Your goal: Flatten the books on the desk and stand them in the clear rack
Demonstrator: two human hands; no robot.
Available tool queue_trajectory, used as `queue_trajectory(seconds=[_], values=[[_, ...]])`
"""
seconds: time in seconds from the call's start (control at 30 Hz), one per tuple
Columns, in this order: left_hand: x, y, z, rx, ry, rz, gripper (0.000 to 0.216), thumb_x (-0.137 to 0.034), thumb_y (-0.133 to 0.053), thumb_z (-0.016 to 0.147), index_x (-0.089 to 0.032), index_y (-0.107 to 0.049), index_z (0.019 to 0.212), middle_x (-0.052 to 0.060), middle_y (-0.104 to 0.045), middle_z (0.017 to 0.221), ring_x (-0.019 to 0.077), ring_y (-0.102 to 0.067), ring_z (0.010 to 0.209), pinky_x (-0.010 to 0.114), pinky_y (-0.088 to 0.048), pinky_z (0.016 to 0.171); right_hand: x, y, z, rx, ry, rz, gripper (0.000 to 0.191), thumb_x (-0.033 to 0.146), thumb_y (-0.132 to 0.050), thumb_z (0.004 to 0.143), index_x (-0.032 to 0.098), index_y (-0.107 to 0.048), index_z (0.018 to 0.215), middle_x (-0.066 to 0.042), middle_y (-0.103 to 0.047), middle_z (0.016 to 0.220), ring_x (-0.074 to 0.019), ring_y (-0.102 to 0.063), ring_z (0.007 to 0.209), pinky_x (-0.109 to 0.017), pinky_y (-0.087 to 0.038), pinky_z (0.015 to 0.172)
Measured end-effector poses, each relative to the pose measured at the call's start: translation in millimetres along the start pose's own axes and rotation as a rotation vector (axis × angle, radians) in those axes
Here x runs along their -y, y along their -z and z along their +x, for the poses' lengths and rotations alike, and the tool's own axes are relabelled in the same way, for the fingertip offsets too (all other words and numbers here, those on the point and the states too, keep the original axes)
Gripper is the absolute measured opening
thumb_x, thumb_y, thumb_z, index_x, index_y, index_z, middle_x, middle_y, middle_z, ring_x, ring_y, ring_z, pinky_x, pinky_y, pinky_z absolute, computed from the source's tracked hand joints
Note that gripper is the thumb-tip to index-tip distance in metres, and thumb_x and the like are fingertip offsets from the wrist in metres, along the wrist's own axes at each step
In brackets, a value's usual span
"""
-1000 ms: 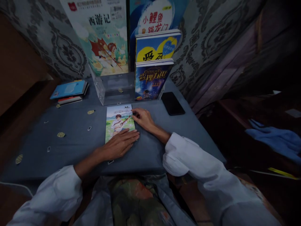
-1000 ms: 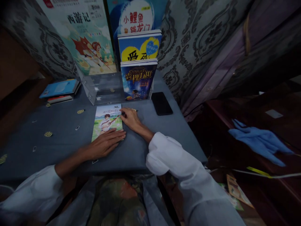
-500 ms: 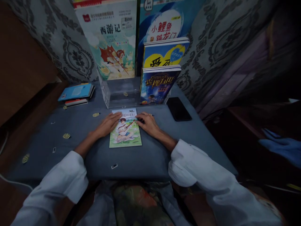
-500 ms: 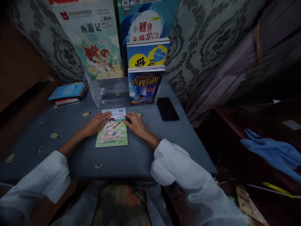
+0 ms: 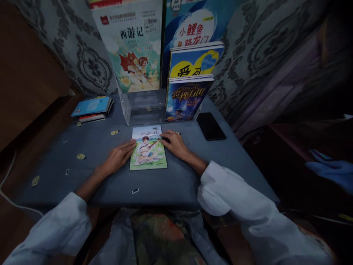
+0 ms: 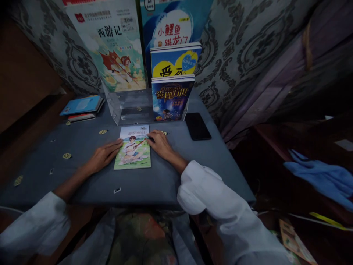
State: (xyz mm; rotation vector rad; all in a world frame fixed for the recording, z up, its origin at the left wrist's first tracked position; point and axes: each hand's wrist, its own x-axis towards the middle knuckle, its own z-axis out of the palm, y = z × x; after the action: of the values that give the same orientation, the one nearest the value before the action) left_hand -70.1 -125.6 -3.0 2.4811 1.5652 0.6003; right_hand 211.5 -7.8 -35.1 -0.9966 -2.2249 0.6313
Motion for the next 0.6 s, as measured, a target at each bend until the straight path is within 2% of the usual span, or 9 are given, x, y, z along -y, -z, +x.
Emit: queue_trajectory(seconds=[0.17, 0.33, 0.47, 0.6], values=[[-20, 1, -36, -0.072, -0.121, -0.017, 0.039, -0.033, -0.044, 0.106, -0.020, -0.062, 0.138, 0.010, -0.064, 0.141, 0.0237, -0.059, 0.133, 0.042, -0.052, 0.110, -1, 0, 1, 0.003, 0.017, -0.004, 0.023, 0.021, -0.065, 0.092, 0.016, -0.076, 0.111, -0.011, -0.072, 0.105, -0.0206, -0.066, 0.087, -0.033, -0.051, 0.082], [-35, 5, -61, -0.081, -0.221, 0.009, 0.043, -0.020, -0.048, 0.104, -0.025, -0.052, 0.146, 0.009, -0.065, 0.140, 0.0221, -0.059, 0.133, 0.043, -0.050, 0.112, -2, 0, 1, -0.004, 0.018, -0.001, 0.022, 0.020, -0.066, 0.091, 0.016, -0.076, 0.109, -0.010, -0.072, 0.103, -0.0208, -0.066, 0.087, -0.033, -0.051, 0.081], [-49, 5, -57, -0.045, -0.295, 0.054, 0.044, -0.017, -0.048, 0.103, -0.022, -0.050, 0.147, 0.010, -0.065, 0.140, 0.0220, -0.060, 0.132, 0.044, -0.050, 0.111, 0, 0, 1, -0.011, 0.032, -0.007, 0.021, 0.019, -0.065, 0.092, 0.017, -0.076, 0.109, -0.010, -0.072, 0.103, -0.0203, -0.066, 0.087, -0.033, -0.051, 0.083], [-70, -8, -36, 0.019, -0.366, 0.044, 0.040, -0.018, -0.048, 0.103, -0.019, -0.054, 0.143, 0.010, -0.067, 0.137, 0.0211, -0.058, 0.133, 0.042, -0.050, 0.111, 0, 0, 0, -0.009, 0.022, -0.003, 0.022, 0.019, -0.065, 0.092, 0.015, -0.076, 0.111, -0.010, -0.072, 0.103, -0.0197, -0.065, 0.086, -0.032, -0.051, 0.083]])
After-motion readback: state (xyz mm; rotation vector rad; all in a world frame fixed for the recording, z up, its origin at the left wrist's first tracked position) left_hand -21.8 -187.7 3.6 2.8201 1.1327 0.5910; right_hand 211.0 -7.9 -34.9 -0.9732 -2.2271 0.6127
